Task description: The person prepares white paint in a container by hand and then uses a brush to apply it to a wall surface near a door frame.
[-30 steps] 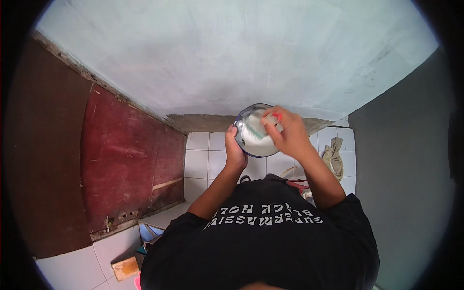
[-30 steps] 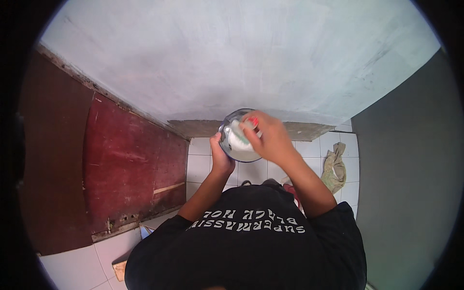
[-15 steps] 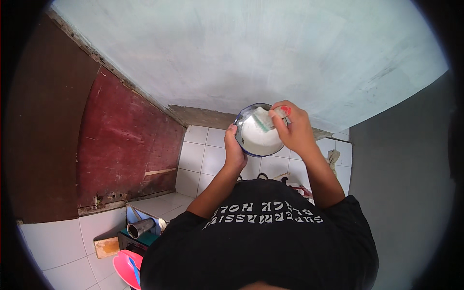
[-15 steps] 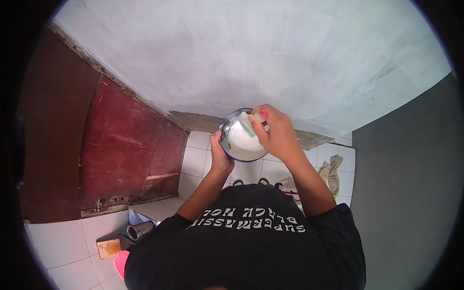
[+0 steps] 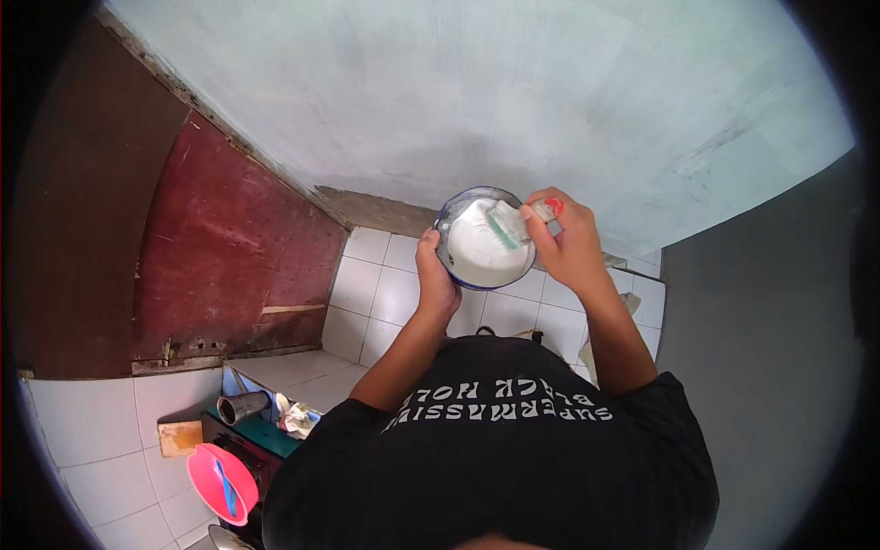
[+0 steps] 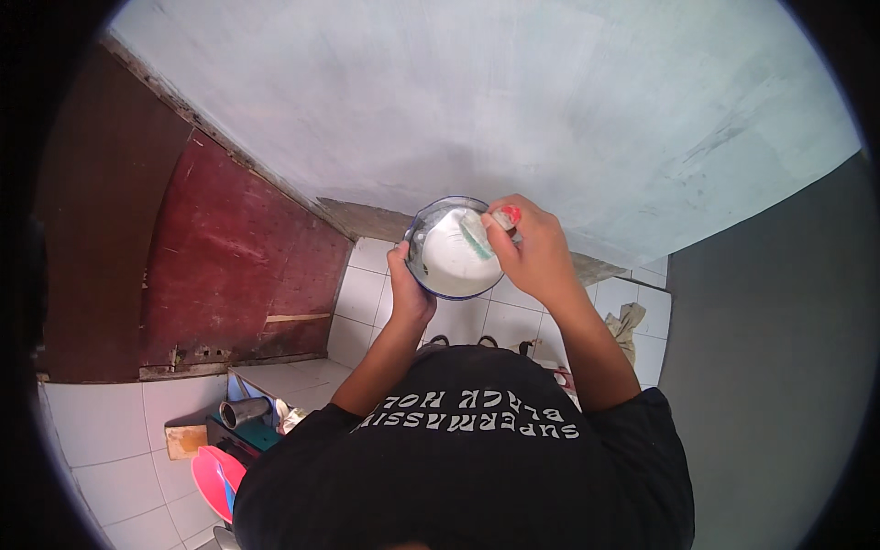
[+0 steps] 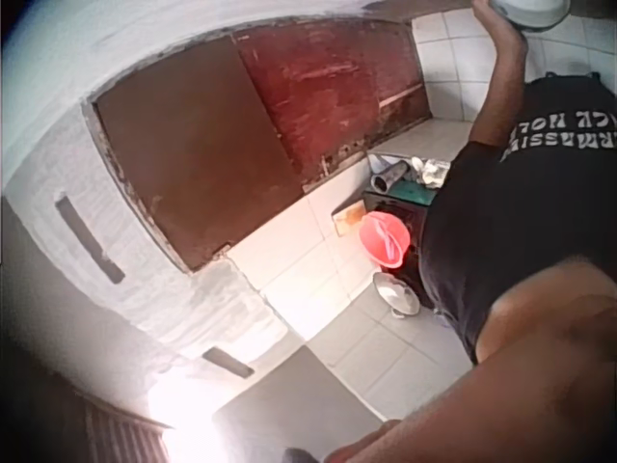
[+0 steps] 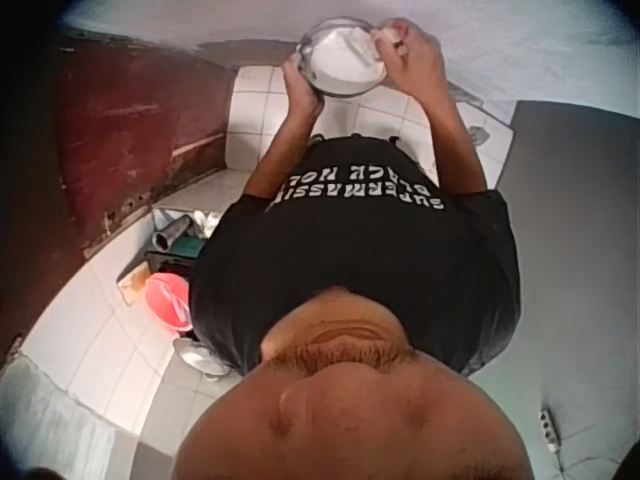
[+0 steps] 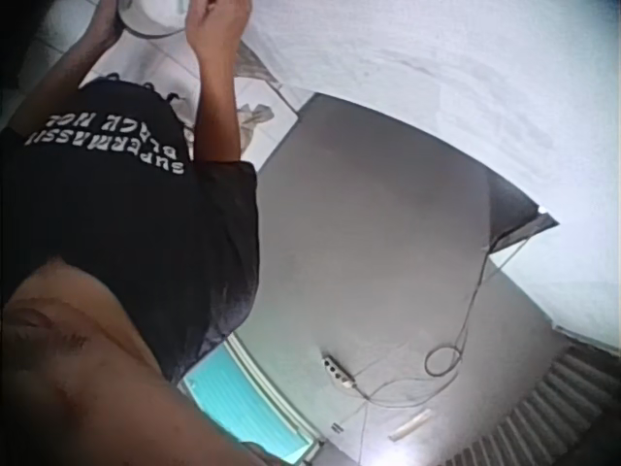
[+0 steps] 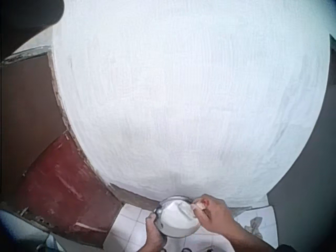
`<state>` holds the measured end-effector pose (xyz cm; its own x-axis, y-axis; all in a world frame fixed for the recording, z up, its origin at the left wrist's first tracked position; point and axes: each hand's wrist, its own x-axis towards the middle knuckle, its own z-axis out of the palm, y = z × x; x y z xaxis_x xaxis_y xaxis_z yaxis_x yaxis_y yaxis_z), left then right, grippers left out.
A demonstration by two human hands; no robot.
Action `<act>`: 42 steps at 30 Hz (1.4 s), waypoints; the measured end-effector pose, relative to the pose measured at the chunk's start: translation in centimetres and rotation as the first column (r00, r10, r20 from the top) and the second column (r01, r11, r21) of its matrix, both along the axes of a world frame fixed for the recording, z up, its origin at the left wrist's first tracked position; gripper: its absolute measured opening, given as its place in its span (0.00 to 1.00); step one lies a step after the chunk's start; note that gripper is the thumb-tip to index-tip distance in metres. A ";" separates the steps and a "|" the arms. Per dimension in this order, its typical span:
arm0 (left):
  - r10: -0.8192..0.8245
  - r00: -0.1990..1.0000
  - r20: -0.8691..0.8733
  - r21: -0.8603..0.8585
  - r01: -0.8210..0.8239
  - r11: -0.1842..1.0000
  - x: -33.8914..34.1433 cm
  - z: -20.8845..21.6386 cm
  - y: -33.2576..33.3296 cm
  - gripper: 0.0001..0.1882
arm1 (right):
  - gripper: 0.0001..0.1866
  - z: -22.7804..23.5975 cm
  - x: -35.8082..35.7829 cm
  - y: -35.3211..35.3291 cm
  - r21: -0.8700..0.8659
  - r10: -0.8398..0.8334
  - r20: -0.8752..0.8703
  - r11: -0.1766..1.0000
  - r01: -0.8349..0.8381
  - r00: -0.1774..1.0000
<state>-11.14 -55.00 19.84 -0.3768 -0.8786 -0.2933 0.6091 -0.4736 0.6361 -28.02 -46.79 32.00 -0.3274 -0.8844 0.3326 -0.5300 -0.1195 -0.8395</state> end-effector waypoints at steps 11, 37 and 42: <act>0.024 1.000 -0.018 0.012 -0.024 1.000 -1.4 -1.3 1.9 0.16 | 0.08 -1.1 -1.4 0.7 -0.120 0.025 -0.051 0.992 -0.031 0.998; -0.078 0.997 0.012 -0.029 0.079 0.996 7.7 2.7 -7.0 0.19 | 0.06 -1.4 7.1 -8.6 -0.075 0.012 0.196 0.997 0.003 0.980; -0.106 0.993 0.049 -0.113 0.111 0.987 11.2 0.6 -11.5 0.30 | 0.08 -1.6 9.0 -11.0 -0.104 -0.017 0.239 0.994 0.043 0.971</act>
<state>0.05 -66.46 20.45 -0.4615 -0.8619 -0.2100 0.5293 -0.4575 0.7145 -19.04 -57.75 30.42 -0.4346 -0.8362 0.3344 -0.3218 -0.2027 -0.9249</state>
